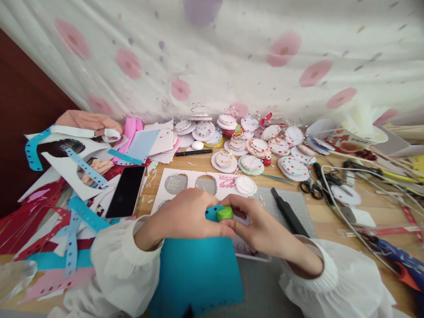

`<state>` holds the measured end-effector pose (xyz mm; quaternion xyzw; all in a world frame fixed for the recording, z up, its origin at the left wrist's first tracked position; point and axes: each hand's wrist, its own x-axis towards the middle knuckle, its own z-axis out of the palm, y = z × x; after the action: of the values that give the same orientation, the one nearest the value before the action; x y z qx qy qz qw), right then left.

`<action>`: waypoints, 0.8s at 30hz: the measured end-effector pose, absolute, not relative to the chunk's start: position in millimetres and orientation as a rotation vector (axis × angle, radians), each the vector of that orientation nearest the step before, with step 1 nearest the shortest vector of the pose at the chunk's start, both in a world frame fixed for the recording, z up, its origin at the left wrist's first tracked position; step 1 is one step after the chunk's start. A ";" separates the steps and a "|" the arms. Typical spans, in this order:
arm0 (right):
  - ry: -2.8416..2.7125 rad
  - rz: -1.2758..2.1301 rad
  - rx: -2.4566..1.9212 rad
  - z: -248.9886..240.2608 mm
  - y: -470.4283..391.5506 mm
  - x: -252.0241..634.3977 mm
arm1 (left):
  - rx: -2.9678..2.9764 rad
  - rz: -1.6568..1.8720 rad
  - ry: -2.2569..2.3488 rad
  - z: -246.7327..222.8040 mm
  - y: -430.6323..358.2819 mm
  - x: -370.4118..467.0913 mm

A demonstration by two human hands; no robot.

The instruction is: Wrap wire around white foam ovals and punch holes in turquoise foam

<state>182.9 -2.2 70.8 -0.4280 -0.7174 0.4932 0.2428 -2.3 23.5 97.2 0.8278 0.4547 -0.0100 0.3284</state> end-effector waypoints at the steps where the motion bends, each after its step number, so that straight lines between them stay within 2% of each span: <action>1: -1.972 1.343 -1.169 70.0 -1.7 182.9 | 2.159 -0.053 1.194 99.2 23.3 -3.4; 6: -2.043 1.373 -1.181 71.7 -0.2 185.1 | 2.179 -0.239 1.139 108.5 24.4 -17.6; 12: -2.097 1.376 -1.270 74.2 -5.3 191.0 | 2.195 -0.118 1.083 109.4 29.4 -28.3; 24: -2.041 1.311 -1.226 73.8 -6.2 185.6 | 2.166 -0.100 1.083 110.3 27.9 -24.0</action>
<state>185.6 -6.2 73.8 -0.4410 -0.7342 0.4717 0.2100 -24.0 27.9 110.3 0.8367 0.4183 -0.0387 0.3514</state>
